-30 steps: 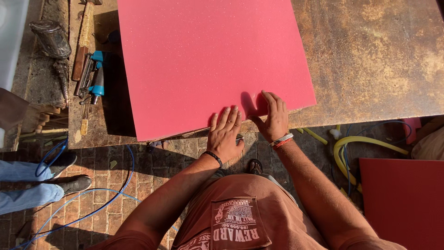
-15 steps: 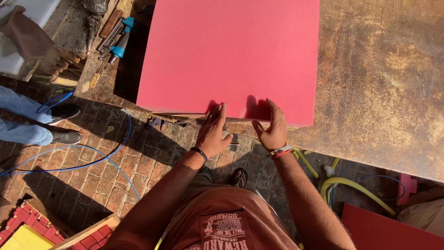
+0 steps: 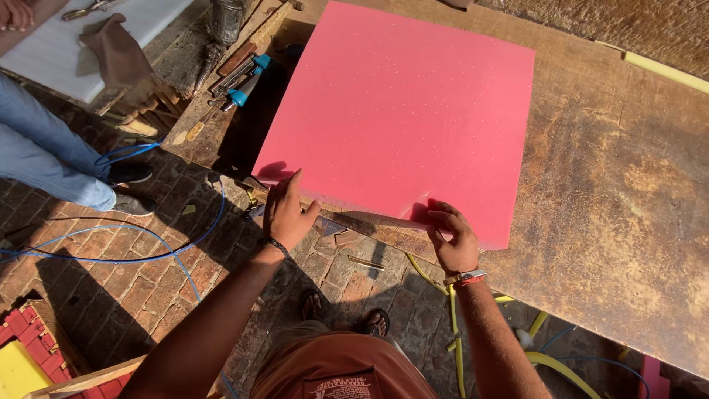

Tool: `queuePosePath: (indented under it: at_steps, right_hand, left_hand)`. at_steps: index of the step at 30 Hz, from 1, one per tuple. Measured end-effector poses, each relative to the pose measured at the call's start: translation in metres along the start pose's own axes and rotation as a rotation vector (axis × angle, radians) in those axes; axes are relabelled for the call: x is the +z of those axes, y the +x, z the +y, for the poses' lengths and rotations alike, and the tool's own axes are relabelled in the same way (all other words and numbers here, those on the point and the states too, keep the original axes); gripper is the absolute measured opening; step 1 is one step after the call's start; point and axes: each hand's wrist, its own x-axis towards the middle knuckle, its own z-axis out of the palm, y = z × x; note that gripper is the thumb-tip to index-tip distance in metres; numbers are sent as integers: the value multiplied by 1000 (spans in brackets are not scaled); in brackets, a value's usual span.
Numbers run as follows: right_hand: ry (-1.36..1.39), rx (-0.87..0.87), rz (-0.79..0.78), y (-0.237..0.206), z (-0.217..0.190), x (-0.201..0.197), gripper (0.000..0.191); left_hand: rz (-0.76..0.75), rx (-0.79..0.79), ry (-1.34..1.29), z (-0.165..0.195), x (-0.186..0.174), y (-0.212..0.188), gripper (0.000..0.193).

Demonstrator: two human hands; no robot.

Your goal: The person positions a large pink foam sheet on a workbench, then works on a wooden frame lined with red foam, cutting a yellow foam sheet into strips with a knife and removing the cut strips from the frame.

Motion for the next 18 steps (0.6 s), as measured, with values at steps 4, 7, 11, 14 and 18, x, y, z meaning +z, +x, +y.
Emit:
queuePosePath:
  at_steps: [4,7,11,14,18]
  right_hand:
    - [-200,152,264,9,14,-23,34]
    - [-386,469,511,11,34,-49,59]
    - [-142,581,471,6,57,-59,61]
    - [-44,671,433,-1,60,-56,55]
    - [-286,761,354,-23,43,-47,64]
  left_hand:
    - [-42,-239,-309,-39,-2,43,91]
    - [74,-140,-120,-48,-2,55,95]
    - [-29,-152,127,-31,-7,43,96]
    - [-282,-292,35,-19,-30,38,91]
    - [-361,-298,79,-27,-53,43,88]
